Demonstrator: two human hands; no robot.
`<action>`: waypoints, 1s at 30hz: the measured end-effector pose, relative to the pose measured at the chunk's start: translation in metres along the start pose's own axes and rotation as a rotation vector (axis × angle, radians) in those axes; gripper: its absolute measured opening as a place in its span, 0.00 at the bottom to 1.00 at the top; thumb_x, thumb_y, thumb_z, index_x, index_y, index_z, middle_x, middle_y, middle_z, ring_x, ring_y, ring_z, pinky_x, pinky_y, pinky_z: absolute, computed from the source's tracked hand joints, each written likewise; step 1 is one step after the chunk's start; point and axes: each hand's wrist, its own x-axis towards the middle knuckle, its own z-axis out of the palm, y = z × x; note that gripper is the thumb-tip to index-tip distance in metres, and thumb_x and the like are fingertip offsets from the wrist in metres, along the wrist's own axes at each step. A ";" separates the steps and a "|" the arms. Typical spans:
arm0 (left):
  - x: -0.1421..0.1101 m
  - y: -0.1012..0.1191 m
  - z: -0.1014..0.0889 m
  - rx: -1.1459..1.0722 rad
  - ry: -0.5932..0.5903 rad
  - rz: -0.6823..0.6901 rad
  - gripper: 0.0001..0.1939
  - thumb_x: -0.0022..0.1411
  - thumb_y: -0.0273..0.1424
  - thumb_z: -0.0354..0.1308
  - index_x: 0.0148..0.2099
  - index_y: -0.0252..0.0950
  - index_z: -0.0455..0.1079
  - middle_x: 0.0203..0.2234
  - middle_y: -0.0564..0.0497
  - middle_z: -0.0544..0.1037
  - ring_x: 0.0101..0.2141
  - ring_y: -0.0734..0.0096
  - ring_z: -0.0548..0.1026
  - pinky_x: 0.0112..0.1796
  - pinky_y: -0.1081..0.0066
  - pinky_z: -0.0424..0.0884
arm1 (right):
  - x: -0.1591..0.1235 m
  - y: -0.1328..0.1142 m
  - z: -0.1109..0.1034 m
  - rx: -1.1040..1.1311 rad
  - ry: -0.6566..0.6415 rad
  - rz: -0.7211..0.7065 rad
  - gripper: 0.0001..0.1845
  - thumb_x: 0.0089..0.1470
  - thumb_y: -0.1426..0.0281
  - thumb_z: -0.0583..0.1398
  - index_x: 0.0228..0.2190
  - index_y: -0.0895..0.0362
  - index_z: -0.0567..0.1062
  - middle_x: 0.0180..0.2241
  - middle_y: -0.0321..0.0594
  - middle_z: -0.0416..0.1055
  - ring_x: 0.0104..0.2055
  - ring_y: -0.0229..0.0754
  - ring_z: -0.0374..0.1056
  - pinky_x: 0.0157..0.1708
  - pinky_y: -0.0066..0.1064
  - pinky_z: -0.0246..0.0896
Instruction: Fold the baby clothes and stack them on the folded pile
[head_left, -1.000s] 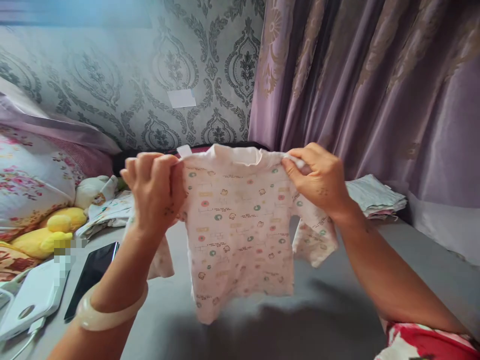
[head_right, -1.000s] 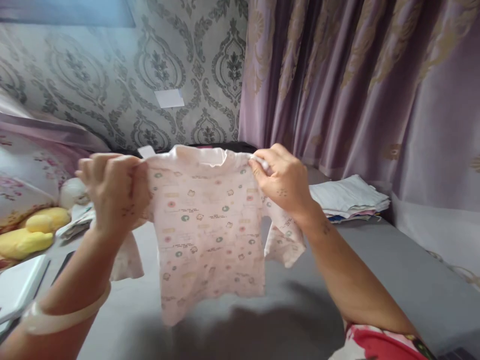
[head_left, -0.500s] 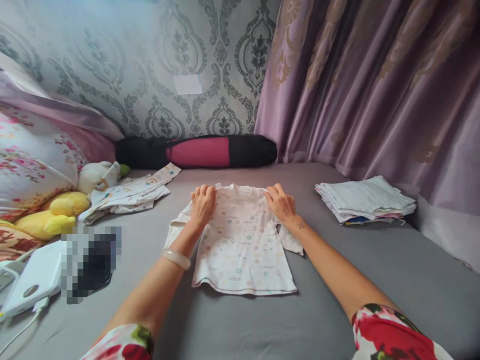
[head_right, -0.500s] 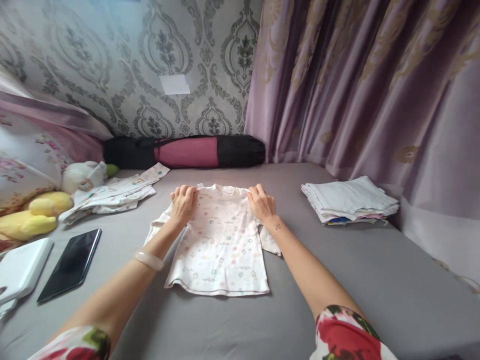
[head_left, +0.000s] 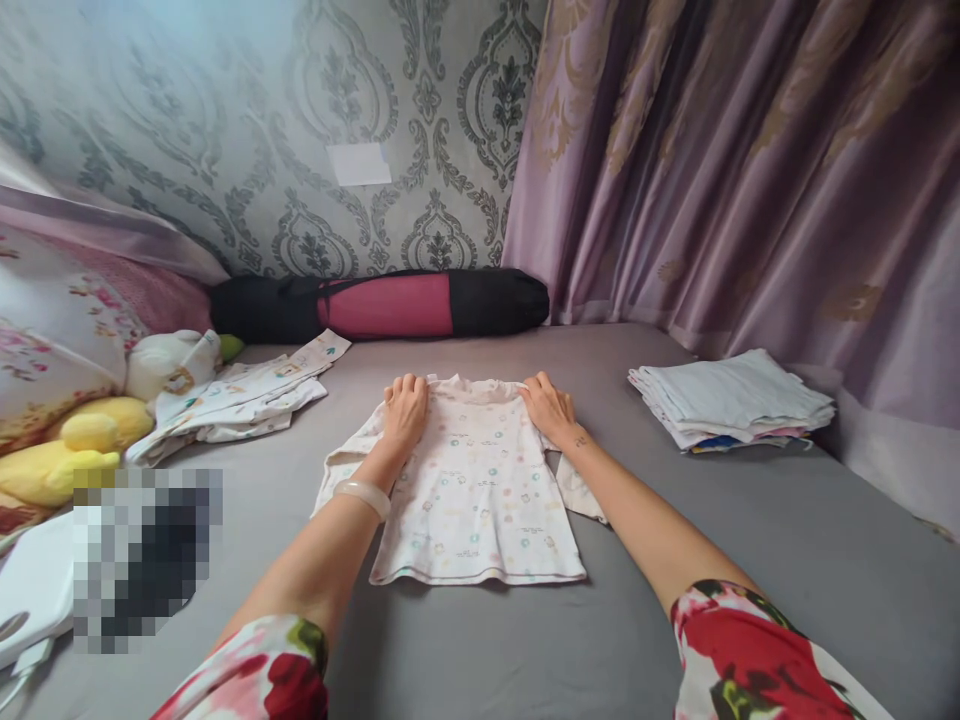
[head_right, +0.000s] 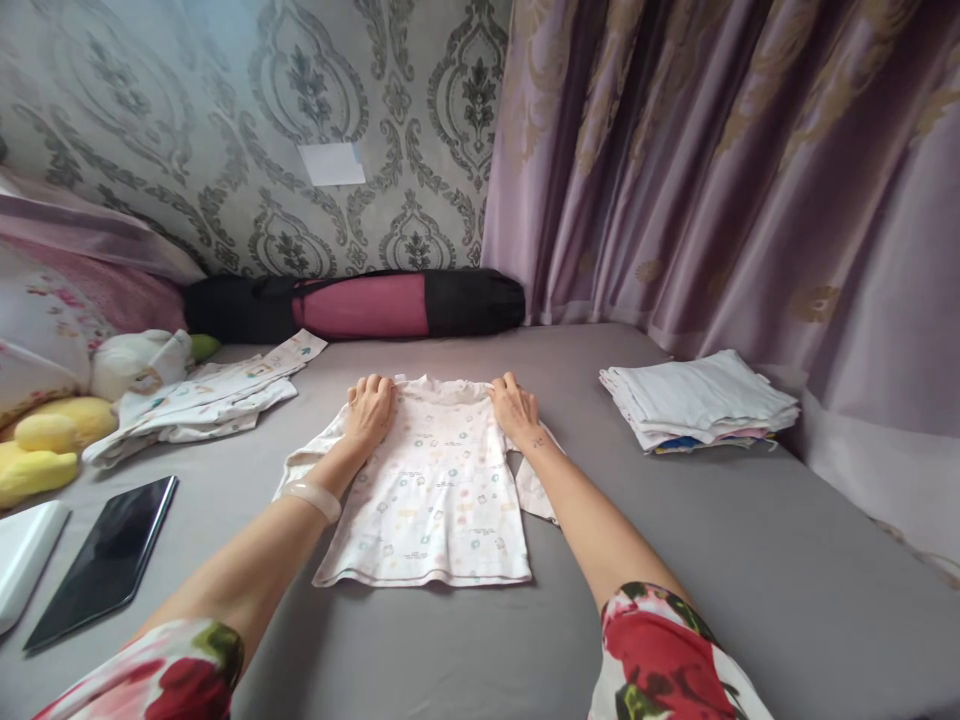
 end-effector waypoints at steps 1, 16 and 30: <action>0.003 0.000 0.000 0.002 -0.004 -0.007 0.17 0.71 0.29 0.37 0.46 0.34 0.67 0.44 0.37 0.71 0.46 0.51 0.66 0.46 0.58 0.59 | 0.004 0.001 0.000 0.005 -0.003 0.004 0.18 0.69 0.62 0.46 0.50 0.55 0.70 0.51 0.48 0.66 0.46 0.48 0.70 0.39 0.35 0.60; 0.019 0.003 0.008 -0.064 -0.245 0.003 0.15 0.68 0.28 0.40 0.47 0.33 0.67 0.45 0.36 0.74 0.47 0.51 0.70 0.46 0.57 0.58 | 0.027 -0.003 0.014 0.064 -0.073 -0.106 0.18 0.66 0.68 0.49 0.52 0.56 0.72 0.52 0.49 0.70 0.55 0.50 0.62 0.53 0.38 0.51; 0.038 0.029 0.029 -0.204 -0.247 -0.064 0.15 0.70 0.36 0.44 0.48 0.35 0.68 0.47 0.38 0.73 0.49 0.53 0.70 0.46 0.60 0.61 | 0.043 -0.028 0.039 0.179 -0.066 0.032 0.17 0.67 0.65 0.50 0.51 0.56 0.71 0.53 0.50 0.66 0.56 0.50 0.59 0.53 0.38 0.49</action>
